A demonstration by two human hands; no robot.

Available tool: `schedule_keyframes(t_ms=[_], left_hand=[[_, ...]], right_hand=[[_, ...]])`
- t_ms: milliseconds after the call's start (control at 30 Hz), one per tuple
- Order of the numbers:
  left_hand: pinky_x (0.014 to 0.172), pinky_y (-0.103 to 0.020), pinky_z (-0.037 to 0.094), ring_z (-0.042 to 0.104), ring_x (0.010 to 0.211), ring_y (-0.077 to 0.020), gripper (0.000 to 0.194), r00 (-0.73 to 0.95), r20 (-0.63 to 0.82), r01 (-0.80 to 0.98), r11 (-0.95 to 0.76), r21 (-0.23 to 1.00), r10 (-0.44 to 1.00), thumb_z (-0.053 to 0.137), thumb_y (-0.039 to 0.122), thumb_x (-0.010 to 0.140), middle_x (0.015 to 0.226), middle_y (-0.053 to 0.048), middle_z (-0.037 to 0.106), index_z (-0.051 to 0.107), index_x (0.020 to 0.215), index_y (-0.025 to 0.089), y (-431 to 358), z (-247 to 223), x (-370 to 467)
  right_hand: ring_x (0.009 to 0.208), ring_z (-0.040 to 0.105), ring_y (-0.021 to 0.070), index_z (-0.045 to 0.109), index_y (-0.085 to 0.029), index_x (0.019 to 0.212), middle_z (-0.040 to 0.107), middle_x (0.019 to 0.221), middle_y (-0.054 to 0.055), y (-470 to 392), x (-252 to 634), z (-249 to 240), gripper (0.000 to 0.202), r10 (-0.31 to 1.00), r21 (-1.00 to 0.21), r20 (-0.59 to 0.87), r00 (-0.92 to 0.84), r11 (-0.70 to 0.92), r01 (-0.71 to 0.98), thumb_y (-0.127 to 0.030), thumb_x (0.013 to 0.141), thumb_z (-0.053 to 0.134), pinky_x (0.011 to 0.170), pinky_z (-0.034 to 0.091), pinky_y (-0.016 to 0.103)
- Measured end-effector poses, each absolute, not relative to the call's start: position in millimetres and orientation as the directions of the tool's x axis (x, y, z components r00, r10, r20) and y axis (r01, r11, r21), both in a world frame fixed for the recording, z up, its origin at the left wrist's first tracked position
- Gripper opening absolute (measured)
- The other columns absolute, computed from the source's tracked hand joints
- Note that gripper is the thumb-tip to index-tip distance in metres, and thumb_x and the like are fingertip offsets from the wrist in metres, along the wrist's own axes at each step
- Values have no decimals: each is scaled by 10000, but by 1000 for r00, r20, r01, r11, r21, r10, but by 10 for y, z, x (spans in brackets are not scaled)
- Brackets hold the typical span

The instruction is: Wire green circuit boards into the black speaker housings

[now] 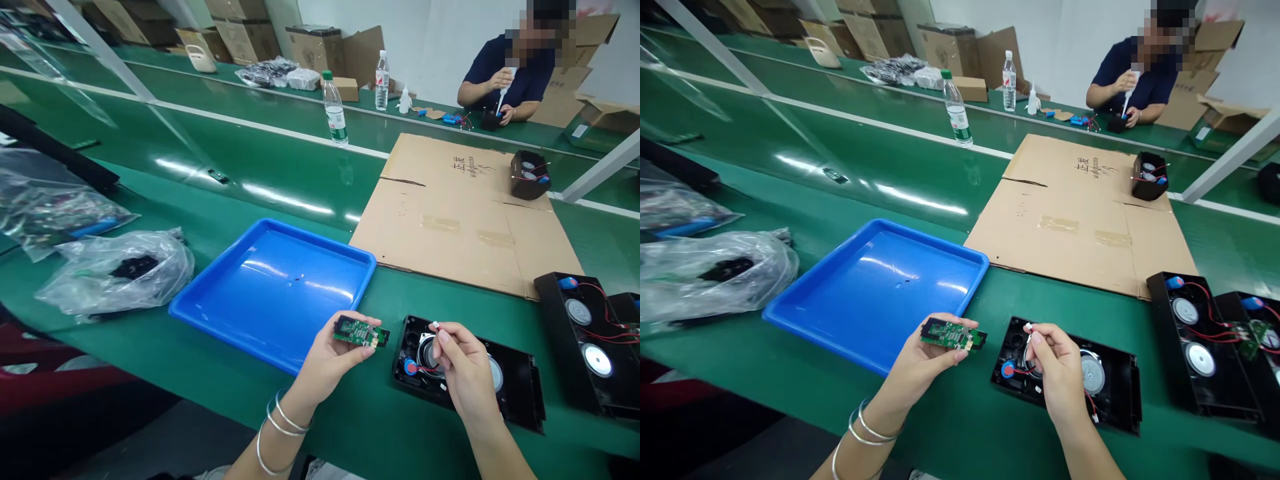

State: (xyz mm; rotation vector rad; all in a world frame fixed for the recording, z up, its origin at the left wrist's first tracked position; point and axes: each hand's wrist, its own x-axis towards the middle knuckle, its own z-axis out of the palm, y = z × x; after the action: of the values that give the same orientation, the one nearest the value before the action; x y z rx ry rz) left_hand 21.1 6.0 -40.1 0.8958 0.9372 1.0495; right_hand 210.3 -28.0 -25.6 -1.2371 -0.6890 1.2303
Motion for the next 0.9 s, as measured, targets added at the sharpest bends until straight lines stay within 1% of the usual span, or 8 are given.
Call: schedule_keyframes(t_ms=[133,233,333,433,533,633,767,900], left_hand=[[571,-266,548,638,608,-130,317,159,-161,-299,202,933,974,756,168,630,963,-62,693,523,843,191,28,-376,255],[562,-264,552,645,608,-135,323,160,-165,-284,205,937,973,763,168,621,965,-73,692,520,834,183,36,-387,268],[525,-239,532,653,622,-146,333,145,-174,-269,208,941,974,767,171,614,951,-73,695,521,837,182,44,-406,272],[459,-215,486,636,588,-140,359,162,-205,-259,242,935,965,771,191,609,948,-89,694,528,873,175,43,-403,277],[420,-196,423,581,531,-106,452,229,-279,-258,335,906,932,764,221,621,944,-99,688,539,1010,170,38,-357,289],[419,-194,370,510,512,-81,546,367,-329,-250,433,866,870,748,283,646,908,-86,675,548,1143,178,38,-290,312],[463,-203,340,465,590,-99,599,518,-324,-270,511,816,792,732,366,657,862,-78,656,568,1206,189,32,-247,364],[466,-205,321,440,599,-101,633,578,-318,-262,540,800,752,722,381,664,886,-77,647,539,1248,218,7,-253,408]], right_hand=[[453,400,67,681,-190,727,531,505,-9,-283,2103,-274,283,939,-948,-222,262,-145,-284,-462,665,727,422,327,174],[456,402,62,683,-198,735,535,514,-11,-291,2113,-297,273,943,-949,-218,252,-145,-280,-463,680,716,424,330,164],[461,411,58,685,-205,748,536,519,-15,-302,2126,-328,254,947,-952,-214,238,-146,-270,-454,699,703,428,334,155],[468,431,59,686,-205,750,541,523,-16,-308,2131,-348,227,951,-960,-202,236,-144,-240,-429,711,694,432,344,148],[482,461,67,684,-197,736,549,528,-15,-318,2122,-341,191,955,-976,-167,245,-125,-180,-388,721,681,446,370,151],[499,496,81,678,-193,745,565,543,-12,-339,2098,-312,155,958,-991,-124,257,-106,-85,-345,742,649,466,405,164],[519,531,96,665,-192,777,594,579,-10,-373,2063,-281,131,960,-995,-60,273,-79,58,-308,772,602,490,436,180],[520,534,96,644,-192,781,591,581,-16,-383,2050,-280,140,968,-990,-13,252,-48,131,-305,808,564,486,437,178]])
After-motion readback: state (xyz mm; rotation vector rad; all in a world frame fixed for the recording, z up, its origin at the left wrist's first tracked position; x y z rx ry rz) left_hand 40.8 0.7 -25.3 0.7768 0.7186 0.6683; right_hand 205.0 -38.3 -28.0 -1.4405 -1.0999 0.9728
